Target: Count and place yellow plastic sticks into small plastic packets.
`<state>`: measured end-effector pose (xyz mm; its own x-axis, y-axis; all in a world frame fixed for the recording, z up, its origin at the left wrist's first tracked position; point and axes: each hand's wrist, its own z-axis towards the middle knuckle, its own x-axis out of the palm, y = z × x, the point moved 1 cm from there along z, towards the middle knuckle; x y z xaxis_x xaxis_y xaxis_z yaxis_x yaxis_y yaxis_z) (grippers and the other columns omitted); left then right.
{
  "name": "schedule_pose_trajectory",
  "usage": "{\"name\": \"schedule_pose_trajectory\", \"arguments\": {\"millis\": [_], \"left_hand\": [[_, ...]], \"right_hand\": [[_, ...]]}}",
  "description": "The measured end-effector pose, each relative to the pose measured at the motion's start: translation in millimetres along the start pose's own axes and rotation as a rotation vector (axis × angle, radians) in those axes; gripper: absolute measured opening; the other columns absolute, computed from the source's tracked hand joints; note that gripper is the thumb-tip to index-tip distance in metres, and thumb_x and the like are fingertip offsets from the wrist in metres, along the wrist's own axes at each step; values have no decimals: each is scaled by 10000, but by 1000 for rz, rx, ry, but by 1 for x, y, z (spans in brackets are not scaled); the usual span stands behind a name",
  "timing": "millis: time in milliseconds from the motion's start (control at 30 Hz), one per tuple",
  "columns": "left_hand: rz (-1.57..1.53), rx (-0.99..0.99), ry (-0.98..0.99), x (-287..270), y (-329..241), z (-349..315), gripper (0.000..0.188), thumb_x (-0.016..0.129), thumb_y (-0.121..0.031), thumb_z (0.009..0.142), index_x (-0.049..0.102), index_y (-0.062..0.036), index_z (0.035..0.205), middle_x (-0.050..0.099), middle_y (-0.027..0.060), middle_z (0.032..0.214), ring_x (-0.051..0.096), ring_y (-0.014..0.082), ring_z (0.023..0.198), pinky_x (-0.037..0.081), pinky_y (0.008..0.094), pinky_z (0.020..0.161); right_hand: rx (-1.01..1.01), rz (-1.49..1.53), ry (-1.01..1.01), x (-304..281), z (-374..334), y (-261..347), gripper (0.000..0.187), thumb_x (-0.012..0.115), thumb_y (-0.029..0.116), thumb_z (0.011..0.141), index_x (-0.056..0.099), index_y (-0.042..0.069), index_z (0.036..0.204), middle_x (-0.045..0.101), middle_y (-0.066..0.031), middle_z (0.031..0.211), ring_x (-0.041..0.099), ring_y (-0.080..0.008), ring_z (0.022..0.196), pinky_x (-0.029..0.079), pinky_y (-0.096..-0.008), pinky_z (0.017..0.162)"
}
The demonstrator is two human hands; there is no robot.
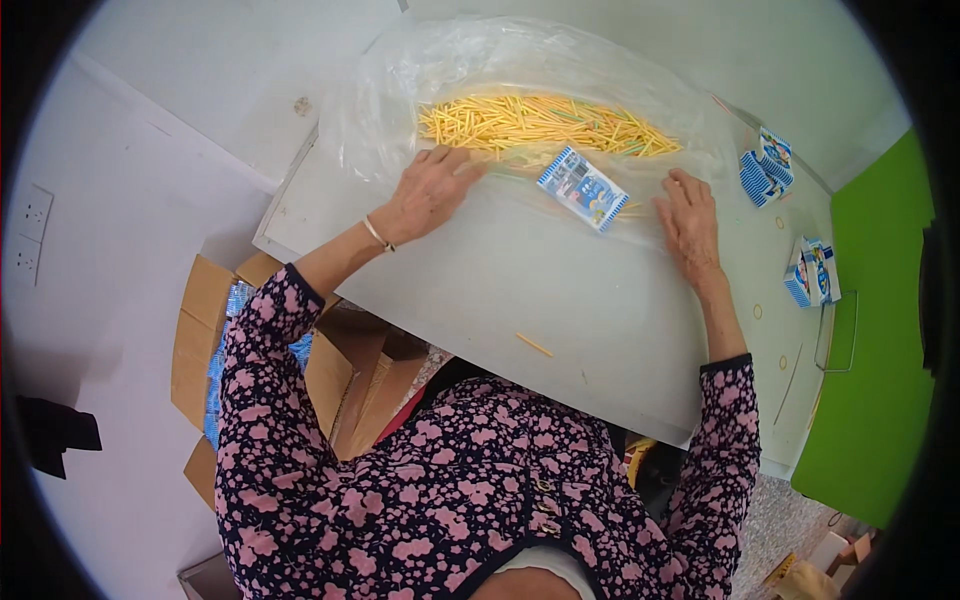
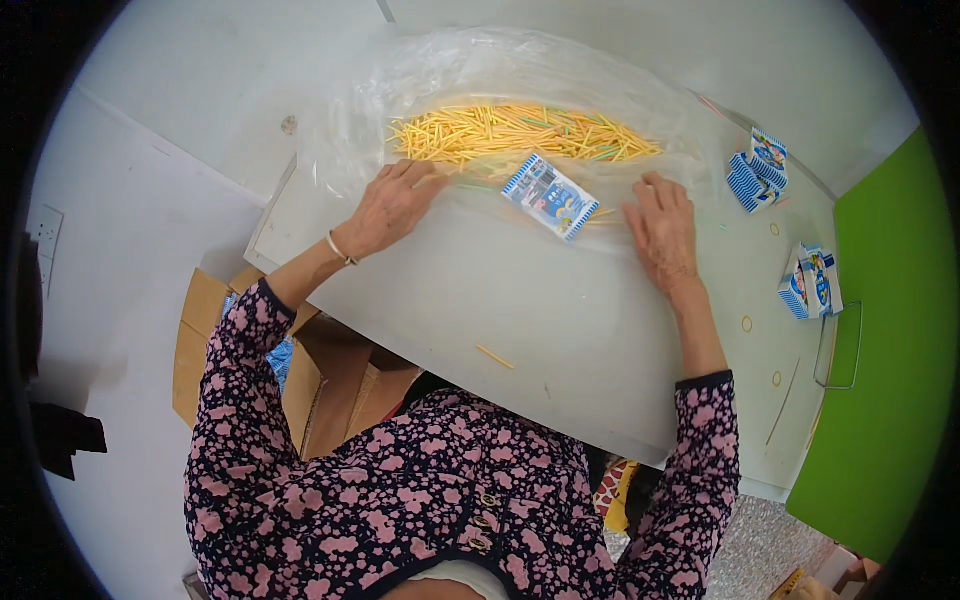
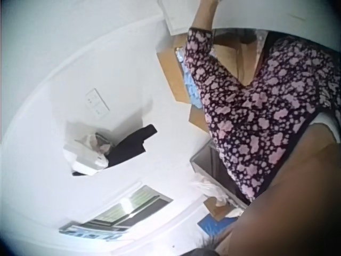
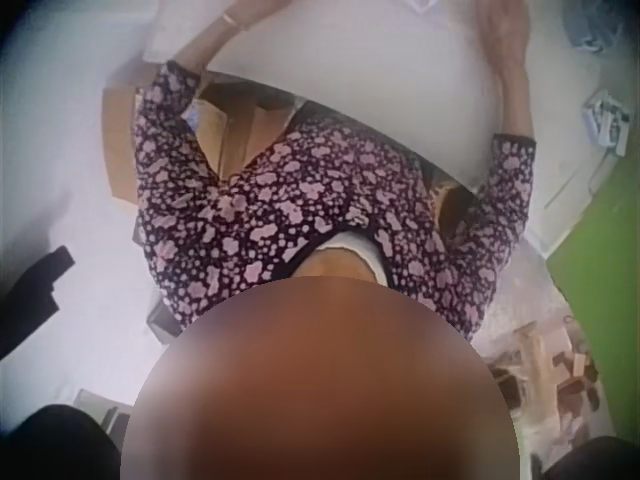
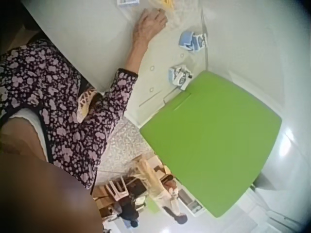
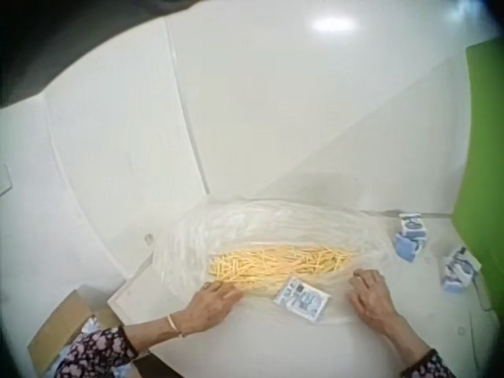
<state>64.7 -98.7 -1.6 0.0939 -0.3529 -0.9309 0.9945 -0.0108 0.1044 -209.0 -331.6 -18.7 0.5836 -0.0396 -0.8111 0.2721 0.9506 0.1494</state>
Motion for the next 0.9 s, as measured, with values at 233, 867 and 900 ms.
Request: {"name": "schedule_pose_trajectory", "arguments": {"millis": [233,867,900], "left_hand": [[-257,177,-102,13,-72,20,268,619,-75,715,589,-66,981,528,59,948,509,234,831,450,338,721],[-301,-23,-86,45,-85,39,339,570,-193,807,493,-51,1105,487,105,1104,447,265,1022,376,388,826],[-300,-17,-91,44,-83,40,339,570,-193,807,493,-51,1105,487,105,1104,447,265,1022,376,388,826]], "right_hand": [[49,202,109,26,18,51,363,670,213,736,561,-15,997,545,-165,1061,496,-331,961,426,-381,803],[702,1312,128,-3,-17,37,82,566,111,849,593,35,833,596,11,796,501,-31,723,386,-184,672],[706,1339,95,-2,-21,37,91,560,106,854,599,23,853,613,-2,828,518,-36,749,398,-190,703]]}}
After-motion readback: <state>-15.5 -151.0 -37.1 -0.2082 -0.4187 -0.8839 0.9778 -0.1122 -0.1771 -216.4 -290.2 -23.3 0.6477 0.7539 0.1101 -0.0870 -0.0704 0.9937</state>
